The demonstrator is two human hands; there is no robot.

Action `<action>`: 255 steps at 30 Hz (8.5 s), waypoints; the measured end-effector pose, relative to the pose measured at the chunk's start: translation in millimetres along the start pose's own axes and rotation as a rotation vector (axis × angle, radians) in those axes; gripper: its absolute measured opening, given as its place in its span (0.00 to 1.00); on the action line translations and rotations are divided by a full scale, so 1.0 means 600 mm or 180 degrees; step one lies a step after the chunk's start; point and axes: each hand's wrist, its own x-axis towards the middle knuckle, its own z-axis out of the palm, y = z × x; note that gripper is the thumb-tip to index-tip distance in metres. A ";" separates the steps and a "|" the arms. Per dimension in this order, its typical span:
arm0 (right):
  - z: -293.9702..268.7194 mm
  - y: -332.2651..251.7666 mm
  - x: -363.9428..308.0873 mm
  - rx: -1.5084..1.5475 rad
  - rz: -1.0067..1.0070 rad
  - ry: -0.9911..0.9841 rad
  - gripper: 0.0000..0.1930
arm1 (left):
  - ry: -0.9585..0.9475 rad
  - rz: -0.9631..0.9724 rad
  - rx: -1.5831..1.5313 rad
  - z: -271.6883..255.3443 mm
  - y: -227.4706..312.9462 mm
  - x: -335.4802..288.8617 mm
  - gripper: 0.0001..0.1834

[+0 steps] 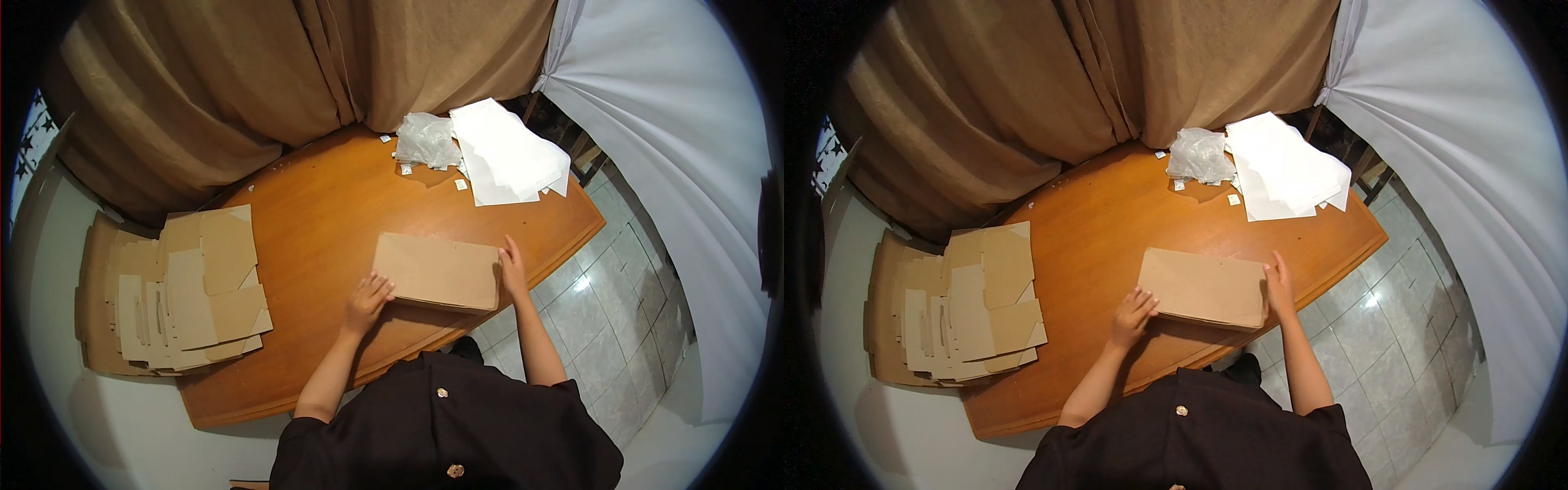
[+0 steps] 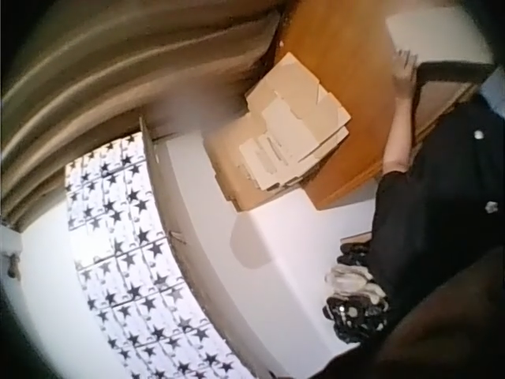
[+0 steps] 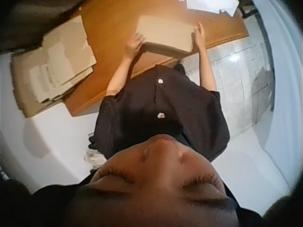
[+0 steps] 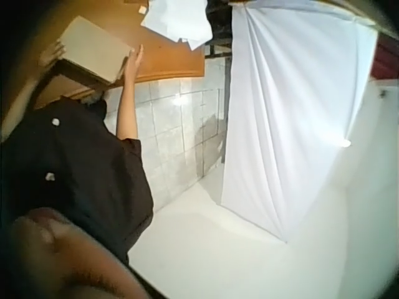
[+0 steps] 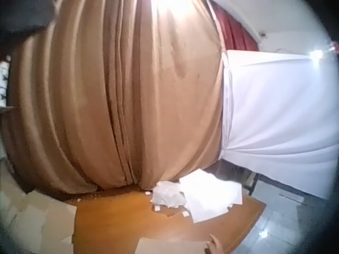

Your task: Assembling cardboard shoe boxes, placing tissue paper inside, and stacking the completed boxes on a shelf.

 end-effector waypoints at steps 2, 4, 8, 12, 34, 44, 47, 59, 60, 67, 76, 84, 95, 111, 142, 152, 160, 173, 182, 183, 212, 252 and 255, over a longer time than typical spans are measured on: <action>-0.006 0.033 0.013 0.0410 0.0786 -0.1284 0.21 | 0.0128 -0.0241 0.0493 -0.018 -0.008 0.011 0.13; 0.006 0.020 -0.008 0.0481 0.0896 -0.1711 0.20 | 0.0261 -0.0561 0.1038 -0.030 -0.009 0.011 0.13; 0.022 -0.015 -0.058 0.0457 0.1016 -0.2080 0.20 | 0.0996 -0.1402 0.0160 -0.034 0.015 0.011 0.18; 0.028 -0.022 -0.080 0.0622 0.1068 -0.2002 0.19 | 0.0639 -0.1386 -0.0384 -0.011 0.056 0.004 0.28; 0.079 -0.166 -0.163 0.0948 -0.1266 -0.4542 0.51 | 0.1628 -0.2826 -0.3147 -0.125 0.260 -0.154 0.39; -0.009 -0.213 -0.285 0.1621 -0.1705 -0.5704 0.50 | 0.3296 -0.2873 -0.2313 -0.111 0.562 -0.290 0.46; -0.031 -0.203 -0.347 0.1865 -0.1763 -0.6156 0.49 | 0.3326 -0.3016 -0.1916 -0.080 0.635 -0.375 0.45; -0.189 -0.282 -0.603 0.2419 -0.0033 -0.8196 0.55 | 0.4668 -0.2836 -0.0960 -0.058 0.974 -0.488 0.42; -0.204 -0.287 -0.626 0.2343 0.0102 -0.8377 0.55 | 0.4656 -0.2906 -0.0805 -0.059 1.004 -0.502 0.43; -0.362 -0.338 -0.855 0.2774 0.0230 -0.9335 0.51 | 0.5279 -0.2880 -0.0052 -0.059 1.235 -0.623 0.45; -0.648 -0.447 -1.145 0.3925 -0.1117 -0.9926 0.53 | 0.5459 -0.2907 0.2231 -0.110 1.533 -0.752 0.39; -0.804 -0.554 -1.308 0.4809 -0.2339 -0.9557 0.49 | 0.5991 -0.2680 0.2715 -0.199 1.706 -0.838 0.38; -0.930 -0.738 -1.518 0.6468 -0.2469 -0.8978 0.46 | 0.5426 -0.1909 0.4202 -0.410 1.872 -0.923 0.34; -1.068 -1.067 -1.691 0.7396 -0.2989 -0.6143 0.39 | 0.3542 -0.0828 0.5618 -0.774 2.074 -1.045 0.34; -1.098 -1.252 -1.785 0.3104 -0.5874 -0.2664 0.33 | 0.2075 -0.4174 0.5106 -1.112 2.158 -1.224 0.37; -1.051 -1.183 -1.674 0.3931 -0.5142 -0.2298 0.29 | 0.1661 -0.3580 0.6509 -1.024 2.177 -1.201 0.33; -0.981 -0.980 -1.583 0.4576 -0.4292 -0.2182 0.24 | 0.1342 -0.3158 0.6960 -0.830 2.152 -1.212 0.35; -0.868 -0.695 -1.521 0.3529 -0.2943 -0.2485 0.19 | 0.3438 -0.1392 0.3673 -0.601 1.883 -1.354 0.33; -0.780 -0.510 -1.252 0.2247 -0.3142 -0.2902 0.22 | 0.5315 -0.2011 0.1991 -0.464 1.683 -1.264 0.23; -0.773 -0.493 -1.212 0.2101 -0.3104 -0.2835 0.22 | 0.5640 -0.1883 0.1664 -0.446 1.649 -1.235 0.20; -0.354 -0.276 -0.670 0.0458 -0.2234 -0.2801 0.15 | 0.2675 -0.2560 -0.0079 -0.281 0.839 -0.623 0.10; 0.401 -0.227 -0.269 -0.0672 -0.1204 -0.4436 0.24 | -0.2129 -0.2149 0.2724 -0.418 -0.237 -0.249 0.30; 0.409 -0.240 -0.262 -0.0426 -0.0952 -0.4392 0.25 | -0.1379 -0.1724 0.2293 -0.460 -0.197 -0.214 0.26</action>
